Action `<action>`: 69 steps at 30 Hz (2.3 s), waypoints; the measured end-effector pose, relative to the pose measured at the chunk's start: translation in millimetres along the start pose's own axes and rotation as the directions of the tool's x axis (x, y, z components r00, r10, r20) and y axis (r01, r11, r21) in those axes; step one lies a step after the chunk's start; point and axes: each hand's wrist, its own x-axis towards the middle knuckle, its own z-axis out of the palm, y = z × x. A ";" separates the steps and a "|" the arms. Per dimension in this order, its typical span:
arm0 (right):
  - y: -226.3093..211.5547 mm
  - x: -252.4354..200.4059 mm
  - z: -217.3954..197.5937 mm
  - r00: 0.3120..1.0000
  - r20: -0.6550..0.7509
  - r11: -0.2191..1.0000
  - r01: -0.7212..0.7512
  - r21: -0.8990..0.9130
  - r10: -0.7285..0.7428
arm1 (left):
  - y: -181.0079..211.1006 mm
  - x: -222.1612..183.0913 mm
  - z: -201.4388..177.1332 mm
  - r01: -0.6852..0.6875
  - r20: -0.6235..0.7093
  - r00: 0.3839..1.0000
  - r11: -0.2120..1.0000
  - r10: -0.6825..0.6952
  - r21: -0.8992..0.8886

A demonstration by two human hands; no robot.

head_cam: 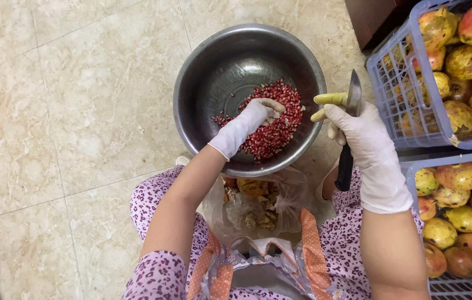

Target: The person sits on the floor and uses a knife to cut open pomegranates, then separates the seeds into a metal bowl. The person handles the fruit one at a time, discarding the peels into a plastic bag.

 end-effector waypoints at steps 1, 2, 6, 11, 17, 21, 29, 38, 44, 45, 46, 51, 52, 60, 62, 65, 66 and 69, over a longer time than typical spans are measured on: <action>0.8 0.2 -0.1 1.000 0.001 1.000 0.000 0.002 0.000 | -2.2 -0.2 1.3 -0.030 0.026 0.999 0.999 0.030 -0.030; 1.1 0.7 -0.4 1.000 0.003 1.000 0.000 0.003 0.000 | -3.5 -0.1 3.4 -0.059 0.051 0.997 0.996 0.062 -0.061; 2.2 2.4 -2.0 1.000 0.011 1.000 0.007 0.017 -0.008 | -3.9 8.0 12.6 0.062 0.008 0.998 0.998 -0.062 0.012; 2.8 3.9 -1.8 1.000 0.008 1.000 -0.005 0.007 0.005 | -20.1 30.3 14.3 0.038 0.015 0.999 0.998 -0.039 0.060; -2.3 3.2 1.1 1.000 0.003 1.000 -0.015 -0.006 0.015 | -45.1 38.5 30.3 -0.292 0.006 0.934 0.755 0.357 0.587; -4.2 1.2 5.7 1.000 -0.002 1.000 -0.030 -0.003 0.030 | -36.3 29.6 33.3 -0.260 0.132 0.940 0.410 0.315 0.874; -2.6 0.7 0.3 1.000 0.000 1.000 -0.022 -0.004 0.022 | -25.1 38.5 20.0 -0.087 0.045 0.995 0.990 0.093 -0.114; -0.3 3.2 -3.6 0.999 -0.020 0.999 -0.038 0.011 0.038 | -1.1 41.4 67.4 -0.254 -0.106 0.937 0.856 0.334 0.450; -1.6 5.1 -3.7 0.999 -0.019 0.999 -0.034 0.016 0.034 | -5.4 43.3 74.9 -0.172 -0.092 0.963 0.837 0.254 0.519; -2.9 5.8 -3.7 0.999 -0.021 0.999 -0.036 0.023 0.037 | -6.7 47.4 72.2 -0.089 -0.107 0.984 0.908 0.145 0.409; -2.7 5.0 -3.7 0.999 -0.023 0.999 -0.036 0.018 0.036 | -10.1 51.7 64.7 -0.084 -0.107 0.988 0.963 0.114 0.255; -4.3 1.7 -2.2 0.999 -0.019 0.999 -0.048 0.018 0.049 | -18.0 88.6 -18.5 -0.219 -0.212 0.960 0.964 0.185 -0.152; -5.8 2.2 -1.2 0.998 -0.017 0.998 -0.053 0.019 0.054 | -19.3 95.3 -31.9 -0.249 -0.260 0.942 0.961 0.210 -0.124; -3.8 11.5 2.1 0.997 -0.018 0.997 -0.072 -0.007 0.072 | -27.2 118.1 -51.2 -0.199 -0.358 0.766 0.728 0.533 0.656; -2.2 14.8 2.8 0.996 -0.022 0.997 -0.082 -0.012 0.081 | -28.7 115.6 -49.3 -0.152 -0.294 0.728 0.564 0.619 0.811; -2.2 16.3 4.5 0.996 -0.016 0.996 -0.087 -0.016 0.086 | -29.5 110.8 -51.5 -0.079 -0.243 0.823 0.527 0.514 0.846; -3.6 17.5 5.1 0.997 -0.011 0.996 -0.083 -0.019 0.082 | -26.8 110.4 -54.9 -0.067 -0.275 0.834 0.582 0.479 0.810; -6.5 17.2 7.7 0.997 -0.015 0.996 -0.080 -0.025 0.080 | -20.1 101.2 -68.4 -0.071 -0.339 0.895 0.841 0.291 0.536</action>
